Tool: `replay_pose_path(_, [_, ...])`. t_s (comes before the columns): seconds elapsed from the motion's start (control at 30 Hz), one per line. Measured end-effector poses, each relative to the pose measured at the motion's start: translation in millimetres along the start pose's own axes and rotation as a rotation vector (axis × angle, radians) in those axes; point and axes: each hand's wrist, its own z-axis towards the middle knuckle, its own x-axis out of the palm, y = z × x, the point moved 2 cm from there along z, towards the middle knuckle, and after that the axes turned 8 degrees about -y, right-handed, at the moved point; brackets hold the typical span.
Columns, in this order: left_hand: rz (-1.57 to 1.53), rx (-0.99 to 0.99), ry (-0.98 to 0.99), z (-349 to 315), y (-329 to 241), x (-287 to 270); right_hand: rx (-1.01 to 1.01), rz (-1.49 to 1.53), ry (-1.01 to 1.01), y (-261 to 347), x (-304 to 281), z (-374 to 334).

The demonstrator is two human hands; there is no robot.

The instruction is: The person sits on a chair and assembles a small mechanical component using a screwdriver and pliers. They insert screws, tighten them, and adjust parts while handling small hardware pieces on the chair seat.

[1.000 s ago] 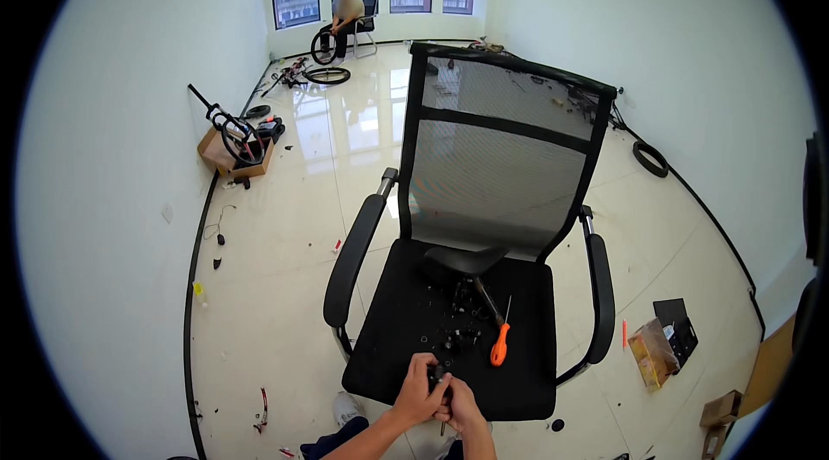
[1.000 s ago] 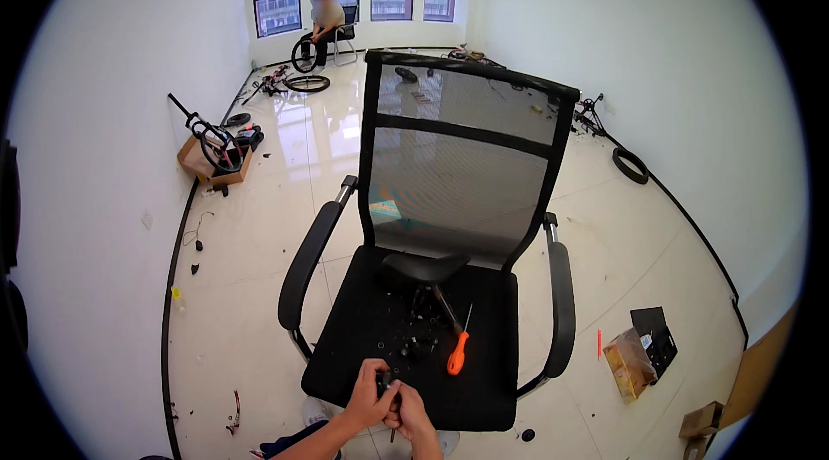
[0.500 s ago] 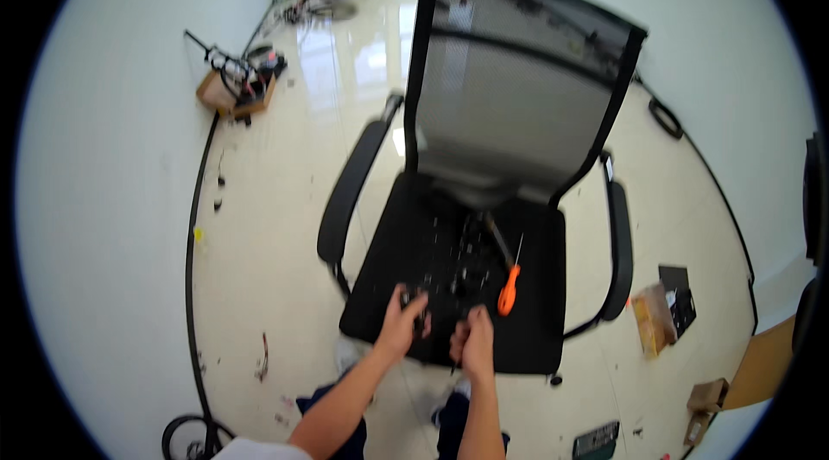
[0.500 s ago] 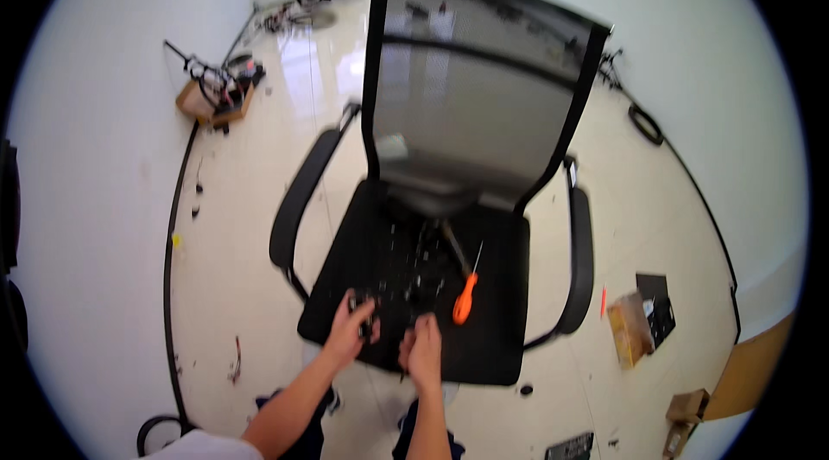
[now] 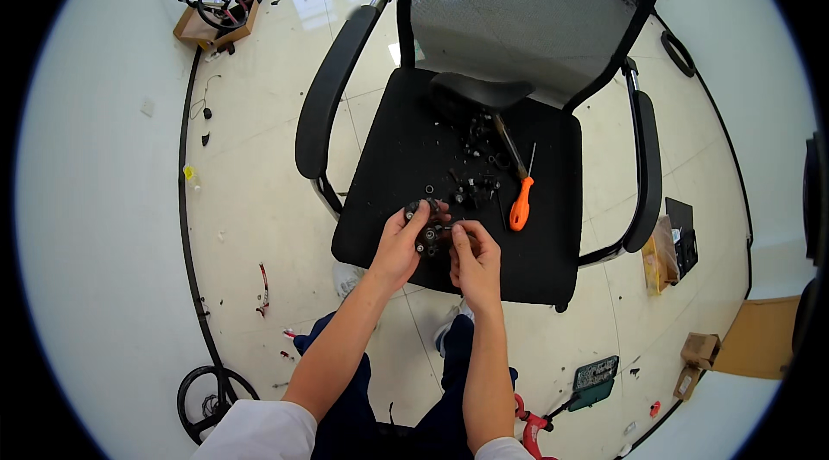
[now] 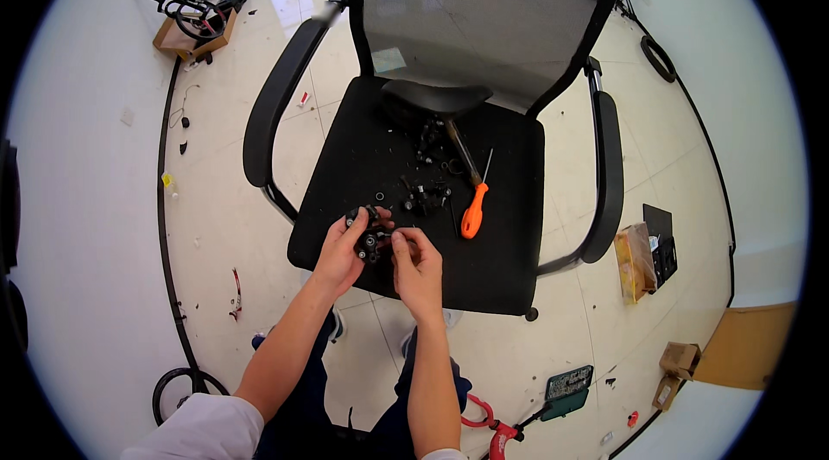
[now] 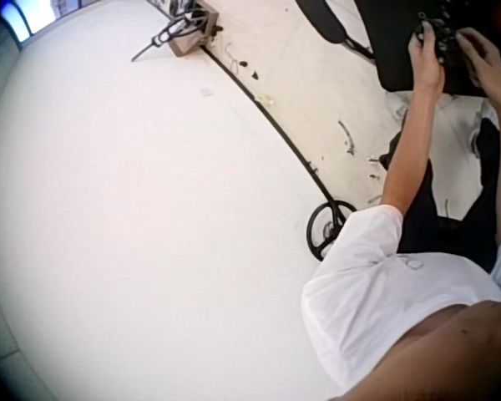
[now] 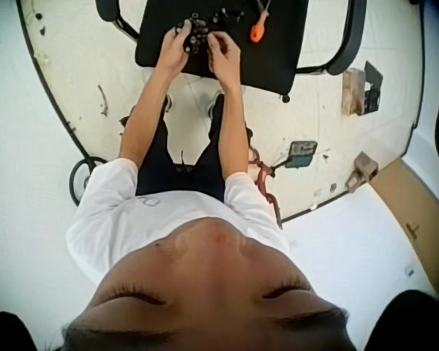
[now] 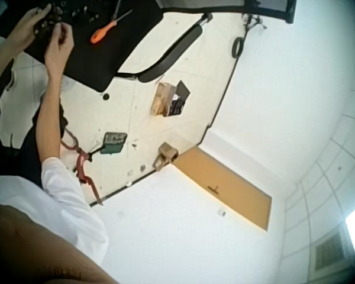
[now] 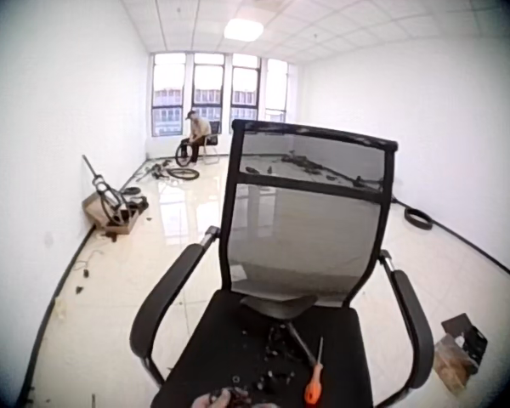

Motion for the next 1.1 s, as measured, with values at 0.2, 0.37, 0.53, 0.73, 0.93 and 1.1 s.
replay_pose_path(0.2, [0.027,0.006,0.003,2,1,-4,-0.045,-0.063,-0.012,0,1,1])
replay_pose_path(0.37, [0.013,-0.013,0.005,3,1,-4,-0.132,-0.129,-0.032,-4,3,4])
replay_pose_path(0.53, [-0.159,-0.09,0.024,2,3,-5,-0.209,-0.239,0.037,-3,6,0])
replay_pose_path(0.73, [-0.102,-0.043,0.021,2,3,-6,-0.254,-0.227,-0.043,-4,6,1])
replay_pose_path(0.93, [-0.141,-0.057,0.031,0,1,-7,-0.261,-0.466,-0.015,2,3,-3])
replay_pose_path(1.1, [-0.101,-0.038,-0.008,-1,3,-7,-0.657,-0.525,-0.072,3,10,-5])
